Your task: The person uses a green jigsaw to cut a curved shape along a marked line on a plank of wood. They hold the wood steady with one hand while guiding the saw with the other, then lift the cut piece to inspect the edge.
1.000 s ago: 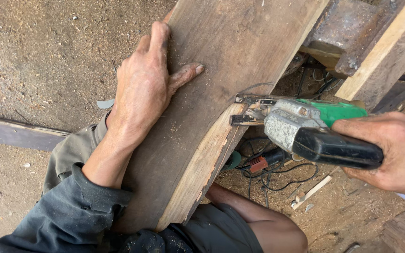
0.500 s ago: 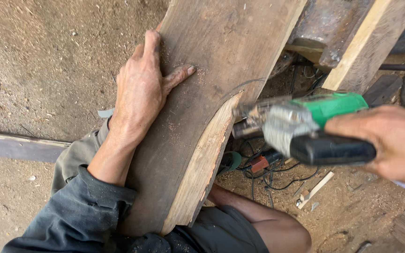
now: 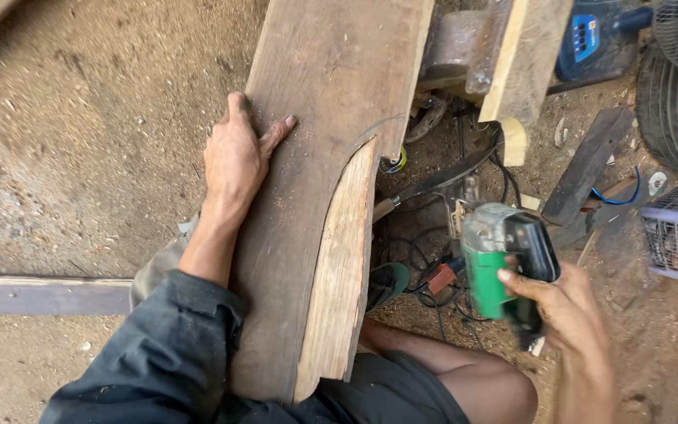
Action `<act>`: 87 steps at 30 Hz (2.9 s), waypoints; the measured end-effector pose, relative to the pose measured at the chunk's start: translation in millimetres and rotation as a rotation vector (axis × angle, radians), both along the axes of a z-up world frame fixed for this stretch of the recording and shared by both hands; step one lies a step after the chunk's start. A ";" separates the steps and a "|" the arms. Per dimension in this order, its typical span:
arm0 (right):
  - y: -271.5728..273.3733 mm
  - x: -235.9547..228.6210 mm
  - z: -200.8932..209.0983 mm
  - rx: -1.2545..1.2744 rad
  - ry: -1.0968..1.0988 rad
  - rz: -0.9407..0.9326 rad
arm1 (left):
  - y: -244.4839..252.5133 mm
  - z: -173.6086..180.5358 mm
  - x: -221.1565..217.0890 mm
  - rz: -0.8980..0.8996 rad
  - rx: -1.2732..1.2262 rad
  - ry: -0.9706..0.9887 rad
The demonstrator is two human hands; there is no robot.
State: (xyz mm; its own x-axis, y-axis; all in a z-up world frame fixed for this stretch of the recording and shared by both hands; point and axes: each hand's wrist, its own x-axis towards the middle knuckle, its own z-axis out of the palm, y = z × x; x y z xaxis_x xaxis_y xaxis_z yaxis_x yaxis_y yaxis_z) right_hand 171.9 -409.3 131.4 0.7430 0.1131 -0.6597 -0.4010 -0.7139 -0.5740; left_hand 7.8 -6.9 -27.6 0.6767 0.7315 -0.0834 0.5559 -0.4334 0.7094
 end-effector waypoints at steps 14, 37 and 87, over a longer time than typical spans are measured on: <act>-43.3 -125.6 -107.6 0.590 -0.122 -0.466 | -6.7 -8.4 15.4 0.049 0.019 0.088; -54.0 -129.1 -153.3 0.688 -0.089 -0.654 | -174.6 117.7 -190.8 -0.908 0.767 0.215; -118.7 -319.4 115.8 -0.011 -0.057 -0.245 | -96.2 72.9 -128.8 0.059 -1.725 -0.234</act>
State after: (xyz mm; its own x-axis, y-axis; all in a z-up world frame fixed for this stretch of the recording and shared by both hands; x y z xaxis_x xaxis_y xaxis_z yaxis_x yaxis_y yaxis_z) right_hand -147.4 -528.0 247.3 0.7836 -0.0821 -0.6158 -0.5299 -0.6056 -0.5937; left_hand -121.0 -103.1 45.4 0.7650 -0.0620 -0.6410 0.3688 0.8581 0.3572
